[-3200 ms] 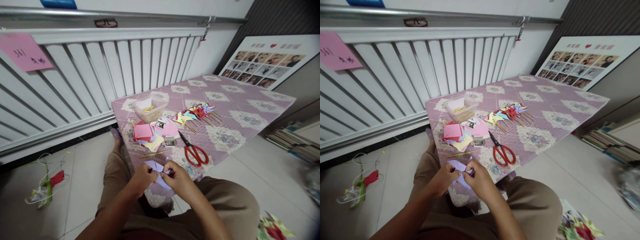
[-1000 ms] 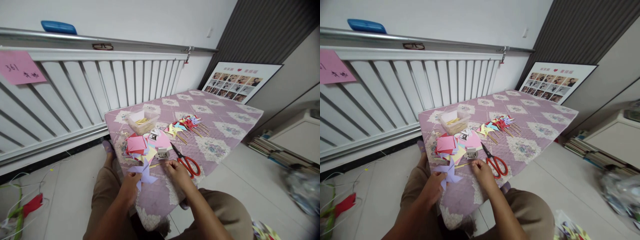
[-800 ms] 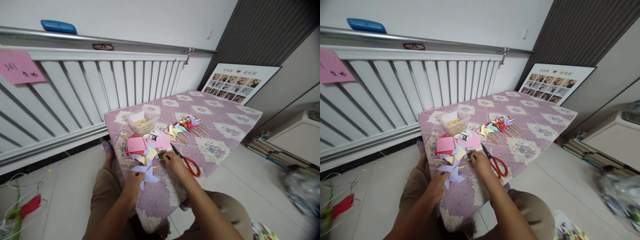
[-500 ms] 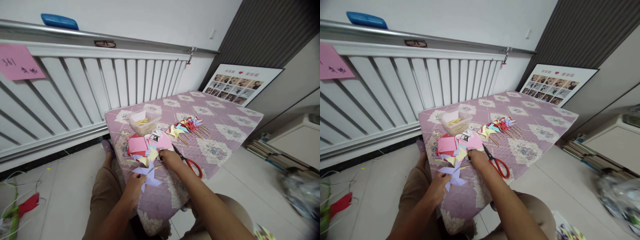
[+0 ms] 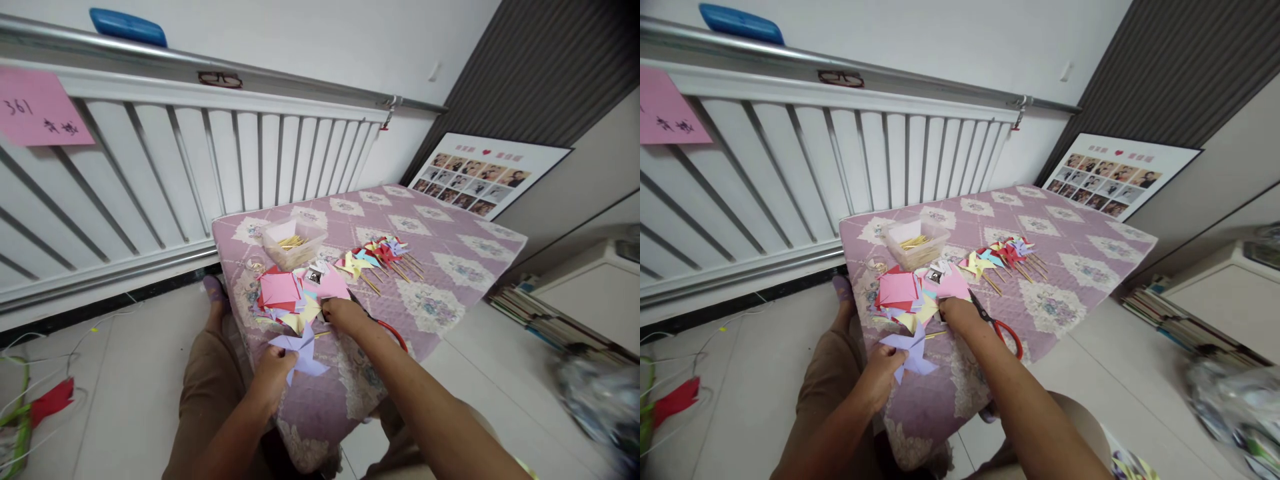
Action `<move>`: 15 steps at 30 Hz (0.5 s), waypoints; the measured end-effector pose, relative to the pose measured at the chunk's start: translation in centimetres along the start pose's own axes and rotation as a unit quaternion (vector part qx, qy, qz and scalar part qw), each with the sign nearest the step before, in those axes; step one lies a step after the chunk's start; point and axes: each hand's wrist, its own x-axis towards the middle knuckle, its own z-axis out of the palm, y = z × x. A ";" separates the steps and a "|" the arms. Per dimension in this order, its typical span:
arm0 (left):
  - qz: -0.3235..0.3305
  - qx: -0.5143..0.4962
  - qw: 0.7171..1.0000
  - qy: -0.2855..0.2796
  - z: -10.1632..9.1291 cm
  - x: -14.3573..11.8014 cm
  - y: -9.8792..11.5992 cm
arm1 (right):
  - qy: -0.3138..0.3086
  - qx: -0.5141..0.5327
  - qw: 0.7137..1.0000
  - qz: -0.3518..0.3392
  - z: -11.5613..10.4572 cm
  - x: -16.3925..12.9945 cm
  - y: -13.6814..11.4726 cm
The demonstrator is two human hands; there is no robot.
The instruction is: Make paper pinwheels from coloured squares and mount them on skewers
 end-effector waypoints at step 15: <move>0.010 0.041 0.999 -0.002 -0.2 0.0 -0.1 | 0.030 0.006 0.999 -0.015 0.0 -0.1 -0.1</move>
